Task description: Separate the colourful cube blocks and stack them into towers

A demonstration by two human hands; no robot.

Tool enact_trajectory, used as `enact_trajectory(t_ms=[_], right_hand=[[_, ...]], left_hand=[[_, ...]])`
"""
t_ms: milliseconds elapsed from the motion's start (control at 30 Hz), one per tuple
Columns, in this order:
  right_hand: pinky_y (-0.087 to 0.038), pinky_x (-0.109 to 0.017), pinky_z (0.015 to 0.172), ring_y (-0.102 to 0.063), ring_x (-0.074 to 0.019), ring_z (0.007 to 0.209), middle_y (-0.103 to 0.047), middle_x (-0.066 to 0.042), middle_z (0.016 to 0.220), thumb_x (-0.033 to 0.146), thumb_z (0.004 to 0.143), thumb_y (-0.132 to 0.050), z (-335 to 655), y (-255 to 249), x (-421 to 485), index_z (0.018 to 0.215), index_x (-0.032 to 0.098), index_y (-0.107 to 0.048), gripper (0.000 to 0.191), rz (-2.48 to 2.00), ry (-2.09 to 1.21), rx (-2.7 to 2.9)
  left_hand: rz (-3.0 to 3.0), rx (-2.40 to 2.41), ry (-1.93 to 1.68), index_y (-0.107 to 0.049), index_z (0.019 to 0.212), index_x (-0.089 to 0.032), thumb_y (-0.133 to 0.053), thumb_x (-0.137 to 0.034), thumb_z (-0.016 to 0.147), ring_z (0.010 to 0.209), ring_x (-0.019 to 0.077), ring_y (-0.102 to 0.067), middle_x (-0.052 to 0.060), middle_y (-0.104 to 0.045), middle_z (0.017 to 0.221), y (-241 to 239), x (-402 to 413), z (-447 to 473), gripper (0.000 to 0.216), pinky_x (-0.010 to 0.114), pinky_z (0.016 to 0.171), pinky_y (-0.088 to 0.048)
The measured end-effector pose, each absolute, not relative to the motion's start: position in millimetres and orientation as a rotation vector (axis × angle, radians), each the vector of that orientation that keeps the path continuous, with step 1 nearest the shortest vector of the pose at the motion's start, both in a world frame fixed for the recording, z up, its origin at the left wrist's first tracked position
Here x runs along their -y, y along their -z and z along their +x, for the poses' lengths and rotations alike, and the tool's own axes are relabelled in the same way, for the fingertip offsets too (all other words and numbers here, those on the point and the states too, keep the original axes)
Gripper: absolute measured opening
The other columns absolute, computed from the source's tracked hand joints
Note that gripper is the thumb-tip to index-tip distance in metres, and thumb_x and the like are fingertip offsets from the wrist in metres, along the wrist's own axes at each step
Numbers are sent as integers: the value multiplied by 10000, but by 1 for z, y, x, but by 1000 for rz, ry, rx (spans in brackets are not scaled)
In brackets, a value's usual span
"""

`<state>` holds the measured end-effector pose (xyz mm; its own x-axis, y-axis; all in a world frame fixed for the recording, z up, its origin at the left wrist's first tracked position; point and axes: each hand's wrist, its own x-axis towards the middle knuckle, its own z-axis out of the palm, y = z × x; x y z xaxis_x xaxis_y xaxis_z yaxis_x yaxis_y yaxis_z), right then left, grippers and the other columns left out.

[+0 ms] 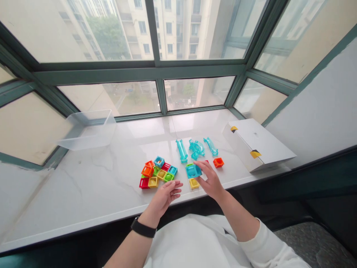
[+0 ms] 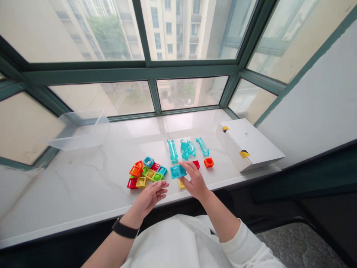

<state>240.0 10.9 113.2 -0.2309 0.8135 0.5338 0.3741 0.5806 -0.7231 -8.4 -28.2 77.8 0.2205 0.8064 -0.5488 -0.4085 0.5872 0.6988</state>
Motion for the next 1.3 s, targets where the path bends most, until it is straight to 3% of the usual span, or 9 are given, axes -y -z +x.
enact_trajectory(t_ms=[200,333,700,1300], right_hand=[[-540,-531,1110,-615,-319,1315,-642,-122,1400,319,1018,-620,309,-98,-17,1493,305,-584,477,-1210,-414,1773],[-573,-491,1059,-632,-302,1300,-644,-115,1417,338,1007,-618,336,-79,-9,1504,299,-546,504,-1361,-493,1783],[-512,-497,1163,-606,-277,1379,-636,-84,1466,210,912,-558,334,-24,4,1430,278,-608,525,-1612,-649,1860],[-539,-481,1117,-646,-272,1286,-629,-87,1417,136,864,-578,327,-21,6,1435,285,-602,591,-1689,-658,1933]], left_hand=[[689,-1255,-829,-804,947,-152,-939,-609,665,906,247,-756,162,-822,1021,-26,24,-14,554,340,834,-589],[719,-1274,-851,-801,875,-160,-917,-670,648,878,258,-754,146,-820,954,-14,23,-14,570,372,831,-611],[665,-1238,-819,-806,950,-131,-902,-553,757,787,203,-748,176,-813,1027,-22,20,-22,474,319,759,-629],[669,-1225,-838,-808,984,-137,-907,-586,734,794,207,-757,173,-818,1035,-1,20,-24,524,320,751,-638]])
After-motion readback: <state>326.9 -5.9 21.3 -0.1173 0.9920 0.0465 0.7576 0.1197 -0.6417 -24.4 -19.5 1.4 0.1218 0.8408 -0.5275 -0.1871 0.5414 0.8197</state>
